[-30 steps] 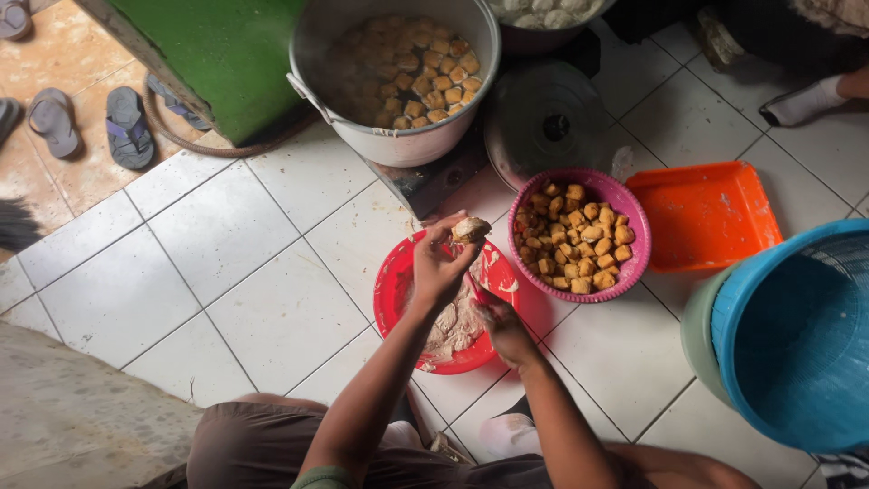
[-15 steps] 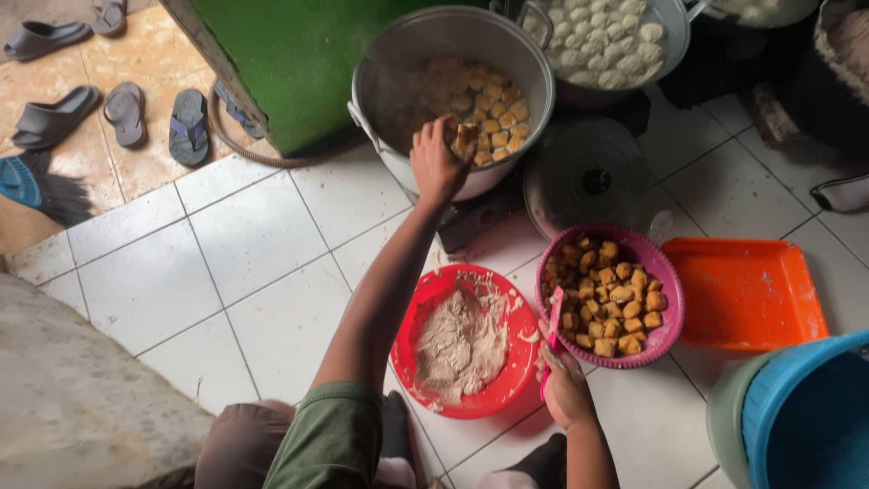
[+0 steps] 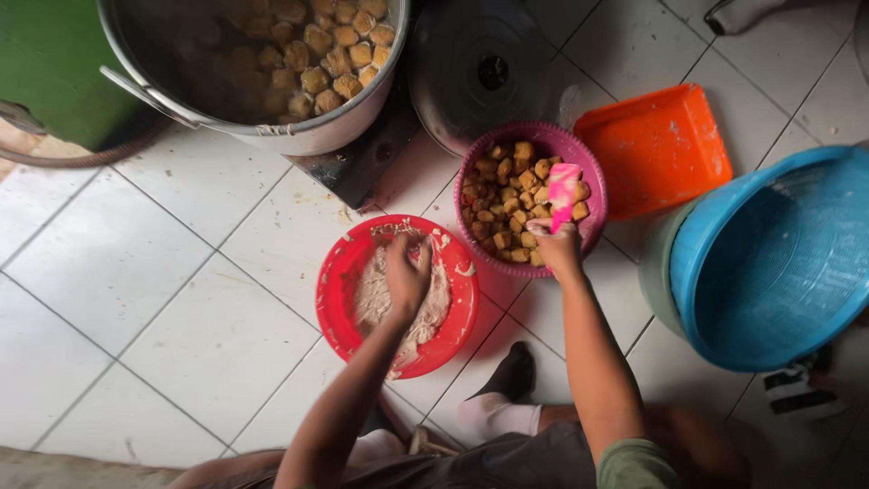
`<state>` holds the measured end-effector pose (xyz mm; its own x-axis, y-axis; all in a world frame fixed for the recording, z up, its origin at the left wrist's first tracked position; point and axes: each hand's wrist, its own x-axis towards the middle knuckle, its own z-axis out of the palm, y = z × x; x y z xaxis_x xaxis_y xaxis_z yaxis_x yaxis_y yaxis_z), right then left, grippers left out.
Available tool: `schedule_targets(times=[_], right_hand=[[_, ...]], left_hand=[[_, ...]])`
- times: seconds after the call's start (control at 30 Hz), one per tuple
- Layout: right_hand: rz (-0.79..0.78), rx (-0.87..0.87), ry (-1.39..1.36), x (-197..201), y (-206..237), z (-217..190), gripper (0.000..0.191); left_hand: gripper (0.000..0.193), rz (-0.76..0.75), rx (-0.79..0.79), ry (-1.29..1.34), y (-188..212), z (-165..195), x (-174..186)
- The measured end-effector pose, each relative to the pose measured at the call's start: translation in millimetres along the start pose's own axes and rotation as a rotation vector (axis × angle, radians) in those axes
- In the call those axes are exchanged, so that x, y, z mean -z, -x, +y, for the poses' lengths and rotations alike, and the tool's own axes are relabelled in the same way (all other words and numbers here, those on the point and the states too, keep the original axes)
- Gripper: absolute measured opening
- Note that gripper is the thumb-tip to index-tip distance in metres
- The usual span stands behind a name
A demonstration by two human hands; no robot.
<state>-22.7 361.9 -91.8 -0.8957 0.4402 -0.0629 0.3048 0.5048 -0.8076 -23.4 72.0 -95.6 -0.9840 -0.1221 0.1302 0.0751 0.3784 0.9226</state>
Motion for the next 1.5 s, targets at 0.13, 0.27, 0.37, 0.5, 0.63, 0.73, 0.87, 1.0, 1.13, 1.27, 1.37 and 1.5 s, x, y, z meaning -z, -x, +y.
schedule_targets(times=[0.13,0.27,0.37,0.5,0.63,0.73,0.87,1.0,1.13,1.27,1.37,1.5], right_hand=[[0.021,0.272,0.214,-34,-31,3,0.023],[-0.017,0.067,0.378,-52,-43,-13,0.027],[0.038,0.087,0.407,-50,-39,-27,0.016],[-0.030,-0.122,-0.213,-45,-16,-44,0.021],[-0.390,-0.272,-0.838,-46,33,-55,0.023],[-0.462,-0.203,-0.898,-57,68,-72,0.031],[-0.317,-0.061,-0.643,-73,123,-103,0.017],[-0.302,0.219,-0.619,-82,145,-123,0.027],[-0.415,-0.044,-0.623,-93,127,-100,0.029],[-0.478,-0.070,-0.270,-118,114,-53,0.066],[-0.390,0.125,0.207,-140,113,-36,0.062],[-0.528,-0.254,0.230,-160,128,-35,0.026]], left_hand=[[0.022,-0.114,0.267,0.180,92,-39,-51],[0.024,-0.234,0.354,0.148,125,-48,-73],[0.027,-0.271,0.433,0.256,101,-42,-66],[0.034,-0.335,0.320,0.488,44,-21,-38],[0.039,-0.421,0.278,0.810,10,9,-7],[0.033,-0.463,0.301,0.924,9,29,13],[0.023,-0.233,0.227,0.684,23,42,36],[0.025,-0.092,0.112,0.336,30,43,50],[0.016,-0.165,0.262,0.421,25,25,58],[0.013,-0.002,0.292,0.351,9,-17,70],[0.015,0.126,0.397,0.245,-6,-51,83],[0.020,0.266,0.450,0.097,-1,-81,94]])
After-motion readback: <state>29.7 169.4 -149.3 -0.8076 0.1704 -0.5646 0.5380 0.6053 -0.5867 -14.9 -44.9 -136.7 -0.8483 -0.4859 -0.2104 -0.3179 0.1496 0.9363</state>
